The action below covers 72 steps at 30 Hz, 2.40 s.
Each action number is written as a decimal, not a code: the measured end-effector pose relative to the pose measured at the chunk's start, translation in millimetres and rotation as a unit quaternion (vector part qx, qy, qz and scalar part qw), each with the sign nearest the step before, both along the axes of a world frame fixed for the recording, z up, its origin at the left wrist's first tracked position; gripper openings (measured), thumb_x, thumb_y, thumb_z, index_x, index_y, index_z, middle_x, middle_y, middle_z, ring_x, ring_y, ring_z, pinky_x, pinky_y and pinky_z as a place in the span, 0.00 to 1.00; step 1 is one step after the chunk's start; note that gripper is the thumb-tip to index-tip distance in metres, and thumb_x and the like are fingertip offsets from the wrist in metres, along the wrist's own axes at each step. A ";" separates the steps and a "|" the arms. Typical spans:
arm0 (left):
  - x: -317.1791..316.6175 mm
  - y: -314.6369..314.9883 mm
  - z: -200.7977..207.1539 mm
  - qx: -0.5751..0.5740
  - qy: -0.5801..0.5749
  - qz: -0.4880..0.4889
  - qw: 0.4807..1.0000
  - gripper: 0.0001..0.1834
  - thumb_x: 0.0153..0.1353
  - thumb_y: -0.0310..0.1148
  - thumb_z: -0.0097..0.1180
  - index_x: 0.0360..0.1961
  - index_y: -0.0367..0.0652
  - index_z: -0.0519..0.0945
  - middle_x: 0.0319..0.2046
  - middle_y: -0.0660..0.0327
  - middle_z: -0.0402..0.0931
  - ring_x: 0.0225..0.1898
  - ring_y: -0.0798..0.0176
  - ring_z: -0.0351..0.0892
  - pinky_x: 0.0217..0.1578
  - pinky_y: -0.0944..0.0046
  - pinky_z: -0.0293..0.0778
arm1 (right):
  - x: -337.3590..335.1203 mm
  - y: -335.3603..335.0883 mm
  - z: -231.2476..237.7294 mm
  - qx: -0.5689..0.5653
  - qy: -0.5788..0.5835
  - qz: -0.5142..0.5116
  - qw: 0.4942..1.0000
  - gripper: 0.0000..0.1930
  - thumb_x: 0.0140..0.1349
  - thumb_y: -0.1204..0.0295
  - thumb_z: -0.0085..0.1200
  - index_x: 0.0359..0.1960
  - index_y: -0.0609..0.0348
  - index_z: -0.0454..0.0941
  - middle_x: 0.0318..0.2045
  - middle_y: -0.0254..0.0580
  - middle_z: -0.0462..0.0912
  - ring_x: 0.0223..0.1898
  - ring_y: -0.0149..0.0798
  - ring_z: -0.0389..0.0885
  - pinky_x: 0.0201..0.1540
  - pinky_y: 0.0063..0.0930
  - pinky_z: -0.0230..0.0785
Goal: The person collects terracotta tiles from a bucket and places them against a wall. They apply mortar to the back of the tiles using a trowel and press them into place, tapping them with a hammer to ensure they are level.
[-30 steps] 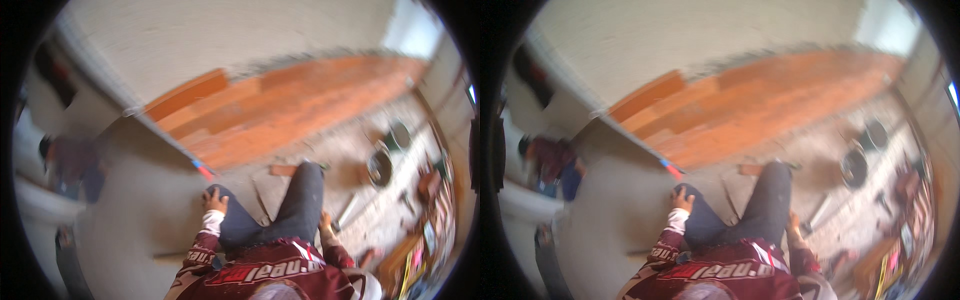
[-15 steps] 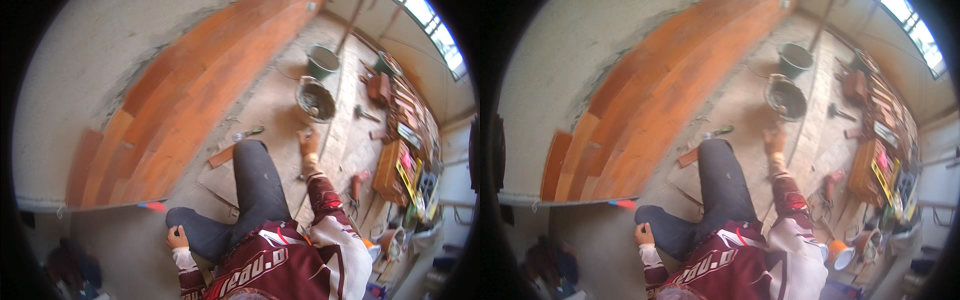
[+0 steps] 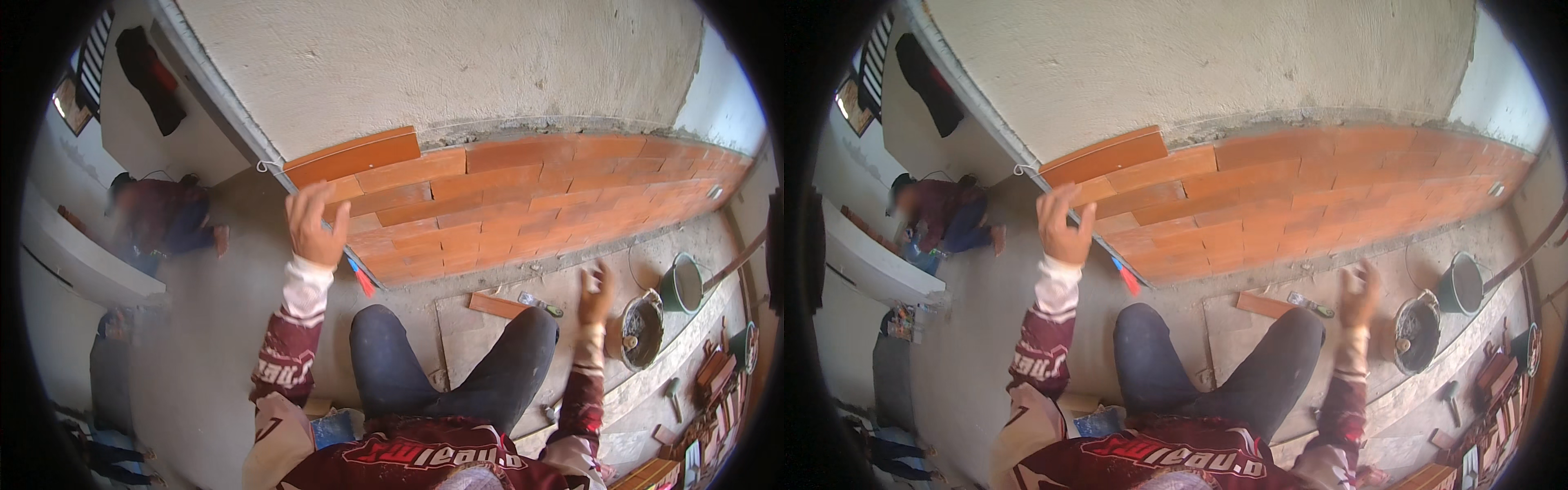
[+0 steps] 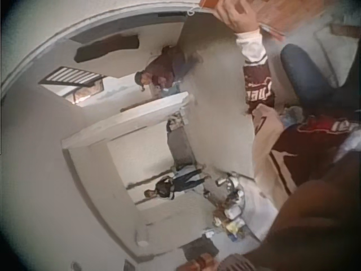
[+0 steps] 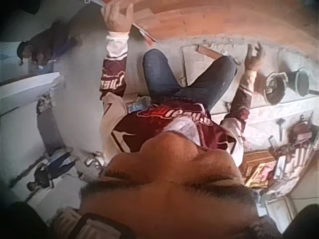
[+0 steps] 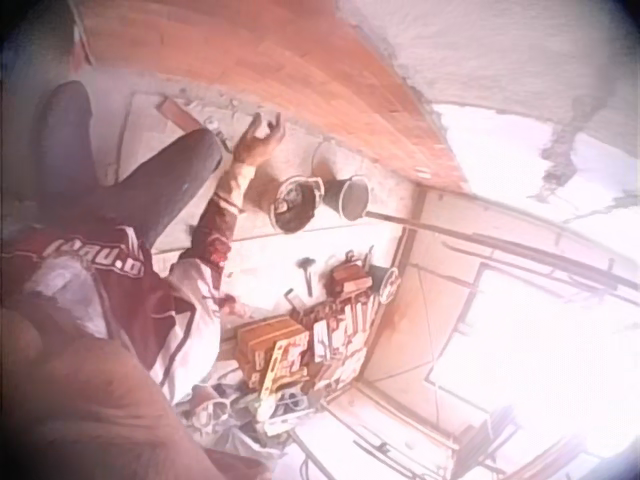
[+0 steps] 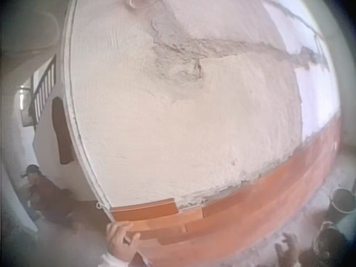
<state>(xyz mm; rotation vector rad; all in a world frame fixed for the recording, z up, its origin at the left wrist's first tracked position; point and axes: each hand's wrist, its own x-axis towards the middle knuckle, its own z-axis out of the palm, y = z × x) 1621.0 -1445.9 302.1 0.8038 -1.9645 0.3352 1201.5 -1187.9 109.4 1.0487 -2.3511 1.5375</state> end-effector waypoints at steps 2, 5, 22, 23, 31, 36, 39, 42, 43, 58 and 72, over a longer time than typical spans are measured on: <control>0.2 -14.7 22.2 -0.023 -0.021 0.022 0.999 0.17 0.50 0.29 0.66 0.43 0.39 0.80 0.45 0.55 0.79 0.48 0.49 0.74 0.52 0.53 0.68 | 56.4 -68.5 52.6 -0.110 0.095 0.161 0.976 0.18 0.55 0.73 0.65 0.49 0.59 0.79 0.49 0.47 0.79 0.44 0.42 0.79 0.47 0.35 0.73; -2.6 -32.5 44.5 -0.022 -0.055 0.044 0.997 0.18 0.50 0.33 0.67 0.44 0.41 0.81 0.45 0.58 0.79 0.49 0.51 0.73 0.53 0.54 0.66 | 116.2 -149.3 124.3 -0.175 0.086 0.243 0.950 0.17 0.56 0.72 0.64 0.47 0.62 0.79 0.44 0.49 0.79 0.35 0.42 0.80 0.39 0.32 0.74; 51.2 7.7 -31.0 0.123 0.074 -0.036 0.989 0.15 0.51 0.31 0.66 0.40 0.39 0.82 0.40 0.53 0.80 0.46 0.48 0.75 0.49 0.54 0.71 | 179.4 -272.3 180.7 -0.102 -0.066 0.276 0.954 0.21 0.57 0.60 0.63 0.41 0.69 0.80 0.41 0.59 0.83 0.44 0.53 0.82 0.49 0.40 0.73; 53.7 15.1 -39.7 0.144 0.082 -0.035 0.986 0.15 0.51 0.31 0.66 0.40 0.39 0.82 0.40 0.53 0.81 0.46 0.49 0.75 0.49 0.54 0.71 | 179.6 -274.0 180.6 -0.100 -0.065 0.272 0.955 0.20 0.58 0.60 0.62 0.41 0.68 0.80 0.40 0.58 0.83 0.44 0.52 0.82 0.49 0.40 0.72; 72.4 46.4 -101.1 0.329 0.160 -0.045 0.930 0.16 0.54 0.32 0.65 0.43 0.38 0.82 0.42 0.55 0.83 0.45 0.57 0.80 0.44 0.59 0.74 | 171.6 -282.6 173.6 -0.111 -0.111 0.317 0.936 0.19 0.62 0.60 0.60 0.43 0.67 0.79 0.38 0.50 0.84 0.41 0.41 0.82 0.46 0.34 0.72; 83.0 53.6 -124.4 0.401 0.184 -0.048 0.896 0.16 0.56 0.31 0.64 0.46 0.38 0.82 0.43 0.57 0.83 0.44 0.62 0.81 0.42 0.62 0.76 | 171.4 -284.4 168.8 -0.138 -0.144 0.346 0.917 0.18 0.63 0.62 0.58 0.44 0.68 0.79 0.36 0.46 0.83 0.39 0.36 0.79 0.44 0.30 0.71; 83.0 56.7 -129.8 0.420 0.192 -0.063 0.885 0.16 0.58 0.31 0.63 0.46 0.38 0.81 0.42 0.58 0.83 0.44 0.65 0.81 0.41 0.63 0.76 | 173.1 -280.0 168.7 -0.144 -0.154 0.363 0.908 0.18 0.64 0.63 0.58 0.44 0.70 0.79 0.35 0.42 0.83 0.39 0.32 0.77 0.44 0.29 0.70; 78.3 58.0 -129.5 0.445 0.192 -0.091 0.870 0.15 0.58 0.30 0.62 0.46 0.38 0.81 0.41 0.58 0.83 0.44 0.65 0.81 0.41 0.64 0.76 | 177.1 -272.4 169.0 -0.186 -0.243 0.373 0.876 0.17 0.65 0.65 0.56 0.43 0.70 0.80 0.35 0.37 0.83 0.39 0.29 0.76 0.43 0.27 0.69; 76.2 58.2 -131.3 0.453 0.203 -0.104 0.862 0.15 0.59 0.30 0.62 0.46 0.37 0.81 0.41 0.57 0.83 0.44 0.65 0.80 0.41 0.64 0.76 | 175.6 -267.5 169.4 -0.188 -0.273 0.372 0.867 0.16 0.66 0.65 0.56 0.43 0.70 0.80 0.35 0.36 0.82 0.39 0.28 0.75 0.43 0.27 0.68; 42.9 111.2 -234.3 0.847 0.357 -0.392 -0.031 0.49 0.64 0.68 0.39 0.59 0.23 0.68 0.54 0.33 0.72 0.55 0.34 0.75 0.47 0.45 0.81 | 157.7 -25.9 52.0 -0.026 -0.326 0.457 0.827 0.13 0.67 0.69 0.57 0.48 0.64 0.78 0.40 0.39 0.82 0.43 0.31 0.79 0.48 0.27 0.74; 61.4 143.0 -284.4 0.891 0.386 -0.217 0.106 0.14 0.70 0.35 0.50 0.51 0.38 0.76 0.41 0.50 0.81 0.38 0.54 0.84 0.34 0.63 0.85 | 96.4 71.3 40.6 0.027 -0.153 0.242 0.958 0.34 0.54 0.61 0.67 0.61 0.56 0.69 0.56 0.52 0.75 0.56 0.51 0.73 0.58 0.42 0.67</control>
